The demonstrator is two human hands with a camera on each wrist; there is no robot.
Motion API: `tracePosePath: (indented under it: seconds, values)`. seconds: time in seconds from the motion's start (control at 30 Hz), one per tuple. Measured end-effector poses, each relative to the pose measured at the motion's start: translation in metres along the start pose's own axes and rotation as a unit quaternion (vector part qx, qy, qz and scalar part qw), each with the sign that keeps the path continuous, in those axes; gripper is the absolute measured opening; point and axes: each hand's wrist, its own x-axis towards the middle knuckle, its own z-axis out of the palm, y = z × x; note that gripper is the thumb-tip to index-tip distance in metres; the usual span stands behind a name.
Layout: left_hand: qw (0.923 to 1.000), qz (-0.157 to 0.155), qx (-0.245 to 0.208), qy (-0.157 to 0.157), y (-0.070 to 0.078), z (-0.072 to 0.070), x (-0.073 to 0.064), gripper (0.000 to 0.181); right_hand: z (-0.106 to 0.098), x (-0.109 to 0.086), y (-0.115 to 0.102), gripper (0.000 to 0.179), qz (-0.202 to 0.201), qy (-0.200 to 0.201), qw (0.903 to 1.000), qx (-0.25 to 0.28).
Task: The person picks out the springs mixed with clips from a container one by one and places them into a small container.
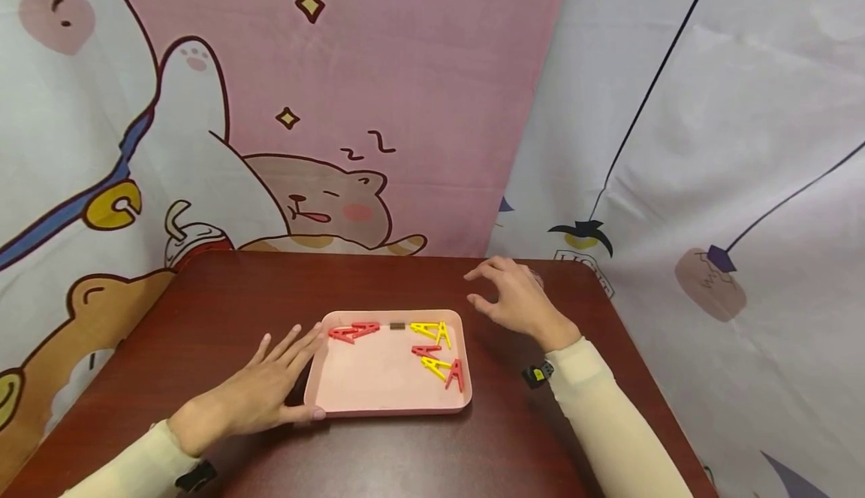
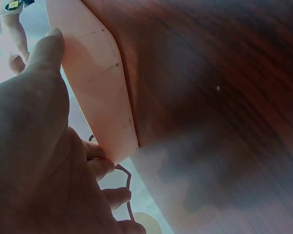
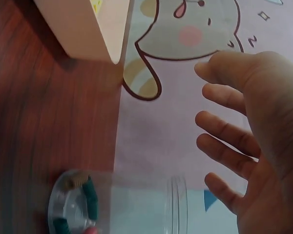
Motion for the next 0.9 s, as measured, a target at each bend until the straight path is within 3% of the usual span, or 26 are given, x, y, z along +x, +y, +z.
tracePosePath:
  seconds: [0.4,0.9]
  values:
    - [0.9999,0.011,0.005,0.010,0.004,-0.002,-0.002,0.126,0.012,0.018,-0.030,0.036,-0.072,-0.052,0.9960,0.001]
    - [0.9999,0.011,0.005,0.006,0.005,-0.002,-0.001,0.127,0.031,0.045,-0.064,0.037,-0.150,-0.149,0.9774,-0.008]
